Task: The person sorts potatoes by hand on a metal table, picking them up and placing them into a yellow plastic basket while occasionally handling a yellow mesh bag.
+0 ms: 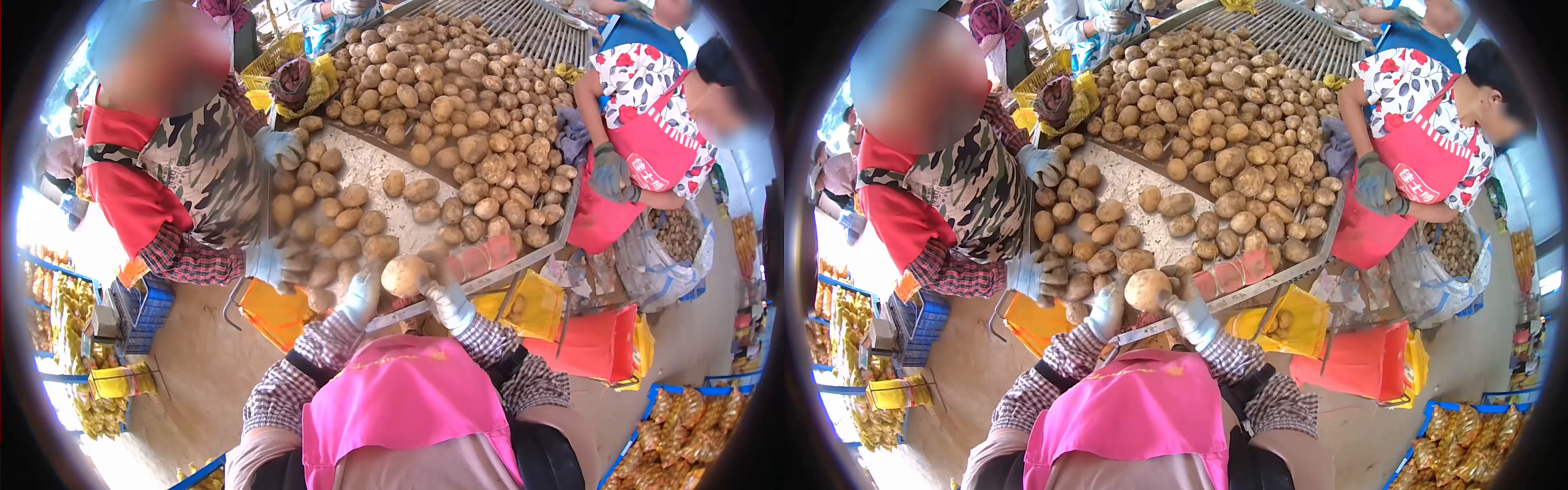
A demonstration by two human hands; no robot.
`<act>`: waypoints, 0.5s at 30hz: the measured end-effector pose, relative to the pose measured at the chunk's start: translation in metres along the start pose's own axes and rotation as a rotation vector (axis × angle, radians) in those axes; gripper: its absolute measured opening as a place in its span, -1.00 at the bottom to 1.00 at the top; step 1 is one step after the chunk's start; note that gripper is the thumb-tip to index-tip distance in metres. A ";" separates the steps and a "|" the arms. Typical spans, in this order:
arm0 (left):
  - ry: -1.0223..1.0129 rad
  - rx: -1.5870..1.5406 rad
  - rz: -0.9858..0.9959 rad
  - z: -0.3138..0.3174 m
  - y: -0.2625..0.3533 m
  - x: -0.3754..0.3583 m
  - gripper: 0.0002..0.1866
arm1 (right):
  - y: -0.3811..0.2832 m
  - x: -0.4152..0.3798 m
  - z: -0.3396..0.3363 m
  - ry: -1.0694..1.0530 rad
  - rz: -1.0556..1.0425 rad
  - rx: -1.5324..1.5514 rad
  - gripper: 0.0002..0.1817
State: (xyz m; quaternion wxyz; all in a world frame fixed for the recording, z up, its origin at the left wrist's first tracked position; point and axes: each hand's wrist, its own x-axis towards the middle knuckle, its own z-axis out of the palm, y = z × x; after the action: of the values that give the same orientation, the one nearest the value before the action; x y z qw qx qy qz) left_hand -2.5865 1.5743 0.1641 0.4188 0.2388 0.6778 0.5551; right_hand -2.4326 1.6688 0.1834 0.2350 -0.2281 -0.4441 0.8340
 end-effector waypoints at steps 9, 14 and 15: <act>-0.659 -0.805 -0.245 -0.005 0.025 -0.015 -0.19 | -0.020 0.000 -0.014 -0.198 -0.203 -0.301 -0.05; -0.745 -0.881 -0.178 0.004 0.026 -0.011 -0.16 | -0.030 -0.004 -0.008 -0.074 -0.106 -0.480 -0.02; -0.750 -0.881 -0.185 0.006 0.022 -0.008 -0.16 | -0.029 -0.004 -0.012 -0.051 -0.192 -0.670 -0.02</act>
State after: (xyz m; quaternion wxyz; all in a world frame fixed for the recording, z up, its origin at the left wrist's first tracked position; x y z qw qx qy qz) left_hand -2.5802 1.5775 0.1868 0.7366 0.1621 0.2069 0.6232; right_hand -2.4173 1.6885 0.2025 0.2134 -0.2290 -0.7184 0.6213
